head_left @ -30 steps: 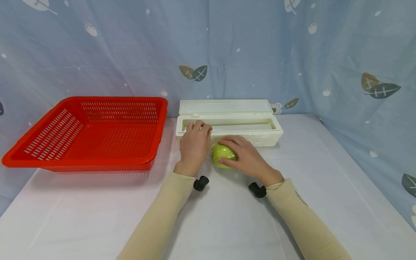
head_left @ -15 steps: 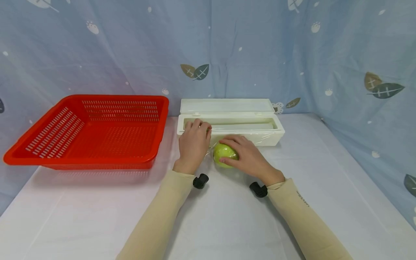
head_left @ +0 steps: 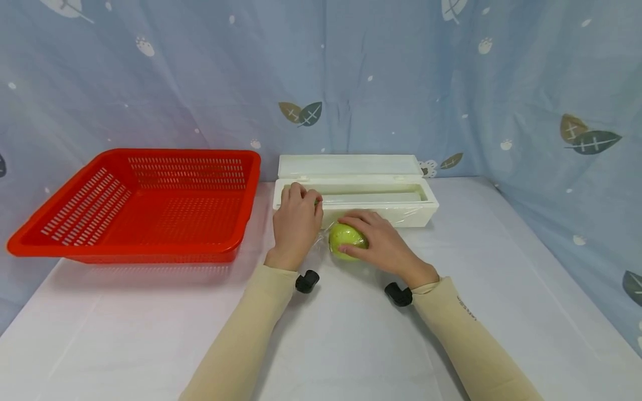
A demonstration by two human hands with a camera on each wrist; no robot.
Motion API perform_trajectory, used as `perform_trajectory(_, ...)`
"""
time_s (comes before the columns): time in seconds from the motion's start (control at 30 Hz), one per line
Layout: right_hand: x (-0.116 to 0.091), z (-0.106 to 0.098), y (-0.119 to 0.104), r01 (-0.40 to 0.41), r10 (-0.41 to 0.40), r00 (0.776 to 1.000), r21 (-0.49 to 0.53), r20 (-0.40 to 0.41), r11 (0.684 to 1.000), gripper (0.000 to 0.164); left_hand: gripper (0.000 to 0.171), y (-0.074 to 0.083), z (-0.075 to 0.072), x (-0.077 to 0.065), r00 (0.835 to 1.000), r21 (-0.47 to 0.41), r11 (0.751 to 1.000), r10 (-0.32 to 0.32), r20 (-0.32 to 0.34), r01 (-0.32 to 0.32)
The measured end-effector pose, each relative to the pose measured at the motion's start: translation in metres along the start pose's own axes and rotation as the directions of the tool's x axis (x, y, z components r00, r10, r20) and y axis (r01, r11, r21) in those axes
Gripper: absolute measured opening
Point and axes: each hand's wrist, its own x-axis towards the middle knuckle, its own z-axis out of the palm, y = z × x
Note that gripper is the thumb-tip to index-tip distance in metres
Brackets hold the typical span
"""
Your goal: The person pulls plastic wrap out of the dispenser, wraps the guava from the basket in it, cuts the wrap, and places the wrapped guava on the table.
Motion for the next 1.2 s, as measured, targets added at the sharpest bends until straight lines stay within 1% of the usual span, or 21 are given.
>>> perform_trajectory(0.23, 0.0, 0.002, 0.001, 0.0, 0.0, 1.0, -0.01, -0.006, 1.0, 0.059, 0.011, -0.004, 0.001, -0.001, 1.0, 0.034, 0.999, 0.016, -0.002, -0.016)
perform_trajectory(0.5, 0.001, 0.002, 0.001, 0.011, -0.011, 1.0, -0.017, -0.015, 1.0, 0.058, 0.014, -0.004, -0.001, 0.001, 0.999, 0.054, 0.998, -0.017, 0.029, 0.016)
perform_trajectory(0.7, 0.0, 0.002, 0.002, 0.002, -0.002, 1.0, -0.004, -0.007, 1.0, 0.059, 0.015, -0.003, 0.0, 0.0, 0.999, 0.052, 0.998, -0.035, 0.011, 0.034)
perform_trajectory(0.77, 0.0, 0.002, 0.002, 0.0, 0.0, 1.0, -0.007, -0.006, 1.0, 0.059, 0.016, -0.004, 0.0, 0.0, 0.999, 0.058, 0.997, -0.043, 0.024, 0.041)
perform_trajectory(0.9, 0.0, 0.003, 0.002, 0.008, -0.008, 1.0, -0.005, -0.003, 1.0, 0.06, 0.017, -0.006, -0.004, 0.001, 0.995, 0.062, 0.996, -0.066, 0.081, 0.061)
perform_trajectory(0.97, 0.0, 0.004, 0.002, 0.011, -0.011, 1.0, -0.003, -0.002, 1.0, 0.06, 0.017, -0.008, -0.006, 0.001, 0.993, 0.056, 0.996, -0.07, 0.099, 0.065)
perform_trajectory(1.2, 0.0, 0.004, 0.002, 0.004, -0.004, 1.0, -0.002, -0.002, 1.0, 0.059, 0.017, -0.013, -0.009, 0.003, 0.995, 0.032, 0.998, -0.061, 0.078, 0.059)
